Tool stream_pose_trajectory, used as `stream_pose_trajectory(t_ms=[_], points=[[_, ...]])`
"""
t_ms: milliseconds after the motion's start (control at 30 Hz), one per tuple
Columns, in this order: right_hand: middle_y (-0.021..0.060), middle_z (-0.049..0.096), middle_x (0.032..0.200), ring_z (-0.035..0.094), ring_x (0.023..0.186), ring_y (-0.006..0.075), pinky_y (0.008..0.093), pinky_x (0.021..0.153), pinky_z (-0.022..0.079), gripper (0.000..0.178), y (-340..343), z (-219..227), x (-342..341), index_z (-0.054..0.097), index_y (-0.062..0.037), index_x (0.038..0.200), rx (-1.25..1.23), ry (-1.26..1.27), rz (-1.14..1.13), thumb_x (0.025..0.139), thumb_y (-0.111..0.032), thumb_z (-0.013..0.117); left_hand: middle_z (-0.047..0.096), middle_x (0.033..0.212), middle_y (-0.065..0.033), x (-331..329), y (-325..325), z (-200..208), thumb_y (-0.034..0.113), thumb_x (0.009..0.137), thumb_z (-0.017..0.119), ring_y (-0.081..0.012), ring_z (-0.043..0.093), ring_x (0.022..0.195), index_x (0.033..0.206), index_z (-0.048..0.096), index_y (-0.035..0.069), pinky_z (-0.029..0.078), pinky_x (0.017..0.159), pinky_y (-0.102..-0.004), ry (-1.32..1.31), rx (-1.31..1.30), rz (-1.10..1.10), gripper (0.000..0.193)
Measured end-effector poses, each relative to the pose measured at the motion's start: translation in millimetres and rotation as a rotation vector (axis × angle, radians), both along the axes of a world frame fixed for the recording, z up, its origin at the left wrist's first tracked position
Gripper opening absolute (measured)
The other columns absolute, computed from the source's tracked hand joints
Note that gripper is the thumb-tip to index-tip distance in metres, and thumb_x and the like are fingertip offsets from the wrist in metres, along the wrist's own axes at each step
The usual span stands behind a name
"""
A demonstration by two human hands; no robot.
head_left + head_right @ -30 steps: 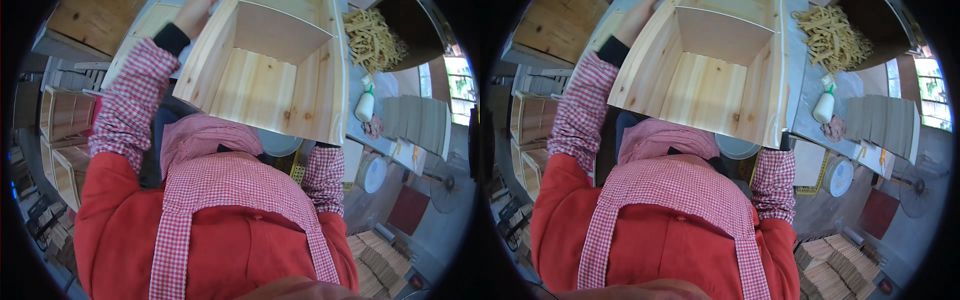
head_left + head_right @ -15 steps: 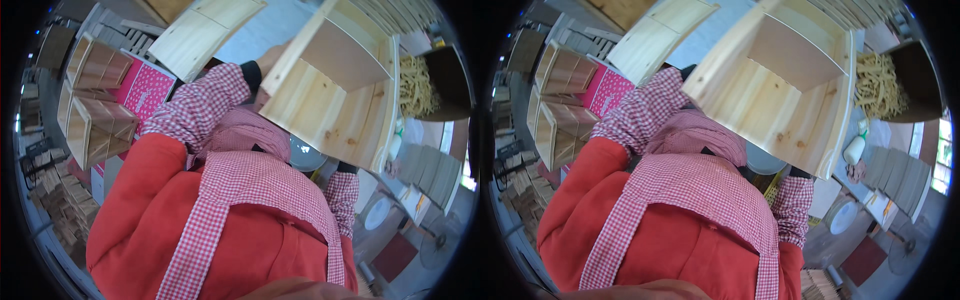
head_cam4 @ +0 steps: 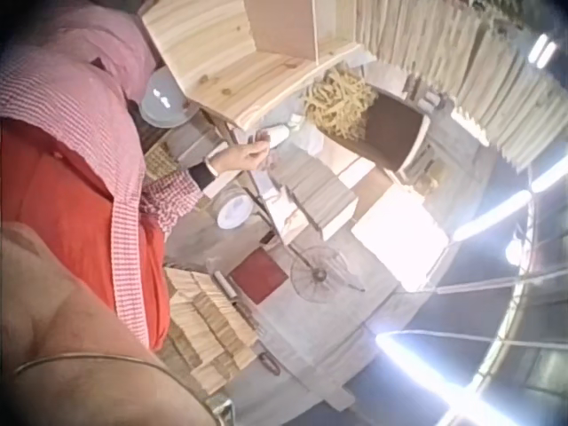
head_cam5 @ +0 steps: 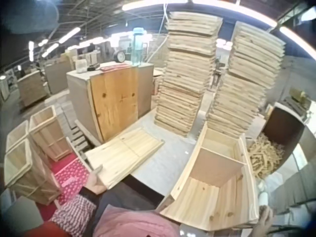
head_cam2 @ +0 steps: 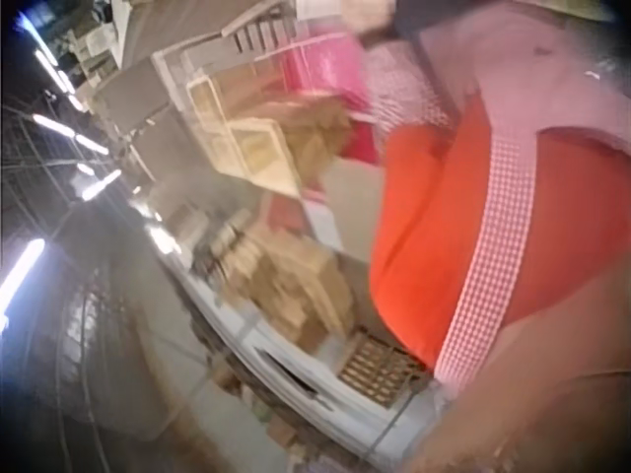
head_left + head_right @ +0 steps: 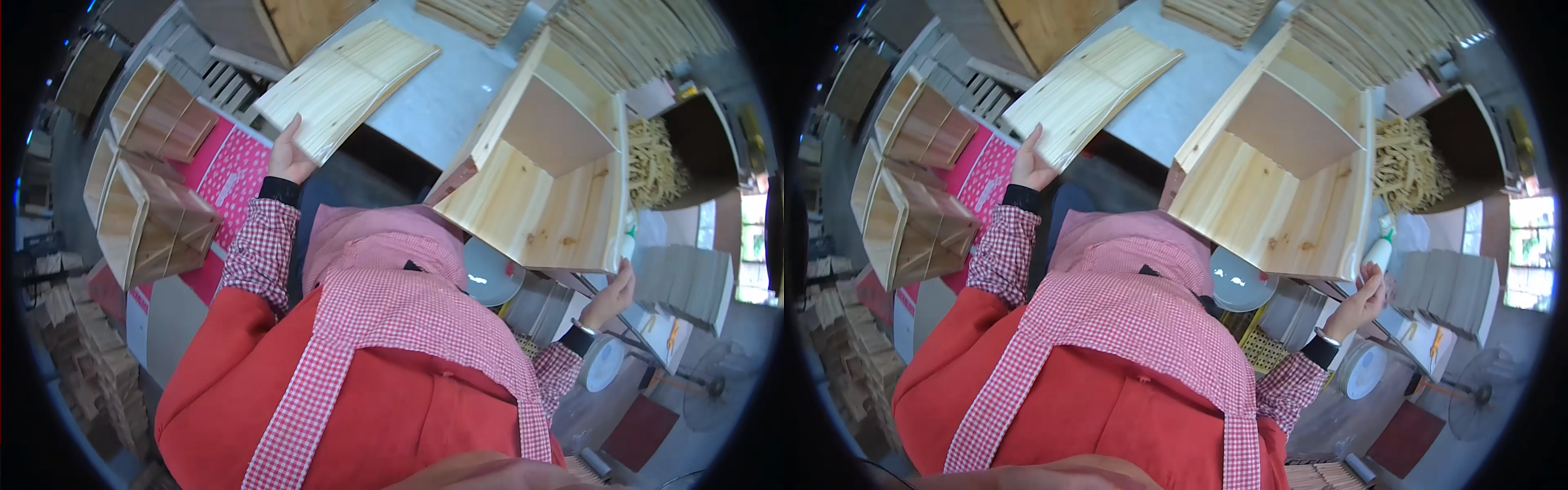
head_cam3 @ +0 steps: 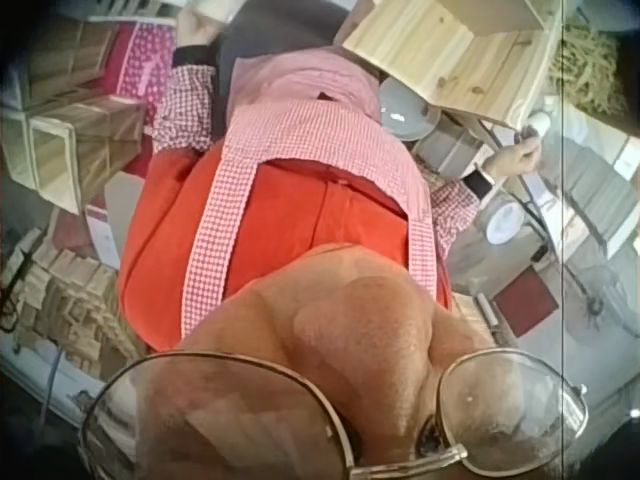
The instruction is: Applying glue to wooden panels and joining them to assemble finished wooden boxes.
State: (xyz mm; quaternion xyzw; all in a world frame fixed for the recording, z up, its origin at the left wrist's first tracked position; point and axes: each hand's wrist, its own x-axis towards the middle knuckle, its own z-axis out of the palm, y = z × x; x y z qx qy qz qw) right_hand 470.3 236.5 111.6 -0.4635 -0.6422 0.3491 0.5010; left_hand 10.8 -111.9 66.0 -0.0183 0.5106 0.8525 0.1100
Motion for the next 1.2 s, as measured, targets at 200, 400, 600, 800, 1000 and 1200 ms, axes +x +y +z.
stream_pose_trajectory(t_ms=[200, 400, 600, 800, 1000, 1200], points=[[0.0131, 0.062, 0.108, 0.06, 0.094, 0.0184, 0.0307, 0.083, 0.048, 0.031, -60, 108, -31, 0.055, 0.0052, 0.118, 0.242, 0.045, -0.034, 0.098, -0.016, 0.044, 0.053, 0.123, -0.0208, 42, 8, 62, 0.004, 0.084, 0.061, -0.0322, 0.055, 0.111, 0.128, 0.042, -0.006, 0.044, 0.096, -0.0414, -0.122, 0.35, -0.234, 0.049], [0.0144, 0.061, 0.108, 0.06, 0.092, 0.0228, 0.0321, 0.081, 0.049, 0.028, -138, 181, -71, 0.056, 0.0046, 0.115, 0.804, -0.171, 0.246, 0.09, -0.006, 0.058, 0.064, 0.104, -0.0163, 94, 25, 161, -0.002, 0.078, 0.057, -0.0263, 0.061, 0.098, 0.121, 0.05, -0.009, 0.048, 0.086, -0.0334, 0.956, -0.279, -0.03, 0.043], [0.0133, 0.059, 0.105, 0.058, 0.089, 0.0276, 0.0351, 0.08, 0.047, 0.036, -196, 255, -116, 0.058, -0.0015, 0.113, 1.369, -0.617, 0.506, 0.077, -0.001, 0.065, 0.062, 0.084, -0.0092, 118, 106, 251, 0.007, 0.066, 0.061, -0.0255, 0.058, 0.084, 0.108, 0.06, -0.002, 0.048, 0.068, -0.0342, 1.909, -0.597, 0.15, 0.042], [0.008, 0.051, 0.087, 0.054, 0.078, 0.0245, 0.0358, 0.067, 0.043, 0.047, -131, 239, -124, 0.058, -0.0091, 0.117, 1.282, -1.184, 0.156, 0.07, -0.002, 0.061, 0.058, 0.076, -0.0023, 174, 162, 237, 0.018, 0.072, 0.058, -0.018, 0.055, 0.081, 0.087, 0.06, 0.005, 0.044, 0.066, -0.0302, 2.079, -0.564, 0.008, 0.02], [0.0085, 0.045, 0.08, 0.051, 0.072, 0.0253, 0.037, 0.064, 0.042, 0.054, -102, 198, -108, 0.056, -0.0095, 0.121, 1.171, -1.159, 0.277, 0.068, 0.0, 0.059, 0.057, 0.084, -0.0025, 191, 142, 212, 0.024, 0.065, 0.068, -0.0187, 0.054, 0.091, 0.104, 0.062, 0.005, 0.041, 0.077, -0.0297, 1.874, -0.472, -0.111, 0.044], [0.0087, 0.046, 0.082, 0.051, 0.073, 0.0257, 0.0371, 0.065, 0.043, 0.058, -93, 177, -114, 0.056, -0.0109, 0.121, 1.092, -1.152, 0.398, 0.064, 0.003, 0.058, 0.05, 0.097, -0.0086, 125, 109, 149, 0.024, 0.073, 0.077, -0.0222, 0.051, 0.096, 0.132, 0.05, 0.006, 0.042, 0.088, -0.0337, 1.29, -0.21, -0.463, 0.068]])
